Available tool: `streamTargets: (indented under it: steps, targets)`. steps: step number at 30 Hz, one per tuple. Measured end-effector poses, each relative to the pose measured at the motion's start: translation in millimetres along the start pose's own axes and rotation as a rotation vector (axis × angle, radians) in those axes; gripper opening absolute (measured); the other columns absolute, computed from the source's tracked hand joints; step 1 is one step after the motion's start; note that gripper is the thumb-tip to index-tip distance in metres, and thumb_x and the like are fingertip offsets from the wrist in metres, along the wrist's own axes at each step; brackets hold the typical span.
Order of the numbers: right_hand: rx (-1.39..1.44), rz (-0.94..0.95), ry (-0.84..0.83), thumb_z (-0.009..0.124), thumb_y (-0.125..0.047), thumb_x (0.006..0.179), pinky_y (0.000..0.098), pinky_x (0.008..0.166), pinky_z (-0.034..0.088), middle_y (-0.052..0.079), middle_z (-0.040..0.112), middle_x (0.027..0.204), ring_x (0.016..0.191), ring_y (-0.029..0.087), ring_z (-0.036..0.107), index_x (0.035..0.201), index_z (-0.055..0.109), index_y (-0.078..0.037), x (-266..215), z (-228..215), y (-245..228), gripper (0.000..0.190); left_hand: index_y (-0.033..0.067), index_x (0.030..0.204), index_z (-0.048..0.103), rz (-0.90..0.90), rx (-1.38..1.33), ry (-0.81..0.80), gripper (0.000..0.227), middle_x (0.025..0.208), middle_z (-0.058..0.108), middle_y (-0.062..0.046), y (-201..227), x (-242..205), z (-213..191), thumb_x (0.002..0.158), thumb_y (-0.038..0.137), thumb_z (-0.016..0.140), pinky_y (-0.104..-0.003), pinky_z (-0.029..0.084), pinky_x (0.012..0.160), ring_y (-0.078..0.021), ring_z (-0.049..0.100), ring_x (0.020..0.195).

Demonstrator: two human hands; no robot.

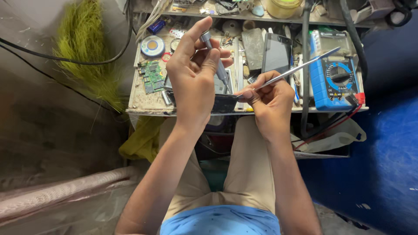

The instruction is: The person uses a flat-head tool to pry open the back casing of a handheld mobile device and then uses a screwdriver to remove a small internal part.

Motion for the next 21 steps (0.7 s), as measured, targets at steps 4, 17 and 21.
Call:
streamTargets:
  steps: [4, 17, 21]
  targets:
    - [0.002, 0.004, -0.001, 0.07, 0.007, 0.097, 0.0292, 0.081, 0.066, 0.01, 0.069, 0.091, 0.089, 0.018, 0.076, 0.099, 0.052, -0.002, 0.8, -0.4, 0.1, 0.02, 0.0038, 0.149, 0.055, 0.042, 0.085, -0.019, 0.045, 0.109, 0.066, -0.007, 2.2, -2.1, -0.2, 0.107, -0.012, 0.057, -0.031, 0.067, 0.089, -0.0148, 0.074, 0.099]
    - [0.023, 0.007, -0.007, 0.07, 0.007, 0.097, 0.029, 0.081, 0.065, 0.011, 0.07, 0.092, 0.089, 0.018, 0.076, 0.101, 0.052, -0.003, 0.3, -2.2, 1.9, 0.021, 0.0055, 0.146, 0.055, 0.193, 0.258, -0.073, 0.04, 0.11, 0.067, -0.006, 8.7, -9.4, 9.4, 0.11, -0.009, 0.063, -0.026, 0.066, 0.086, -0.011, 0.072, 0.092]
    - [0.013, -0.008, -0.01, 0.071, 0.007, 0.098, 0.0292, 0.083, 0.065, 0.01, 0.07, 0.092, 0.09, 0.018, 0.075, 0.101, 0.051, -0.003, 0.2, -2.4, 3.6, 0.022, 0.0054, 0.15, 0.055, 0.15, 0.173, -0.053, 0.044, 0.109, 0.068, -0.006, 6.5, -8.1, 6.3, 0.109, -0.011, 0.061, -0.027, 0.065, 0.086, -0.0118, 0.073, 0.092]
Point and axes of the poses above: each hand's wrist, its own x-axis towards the middle knuckle, its own z-axis out of the palm, y = z × x, the point moved 5 cm from there along x, towards the middle knuckle
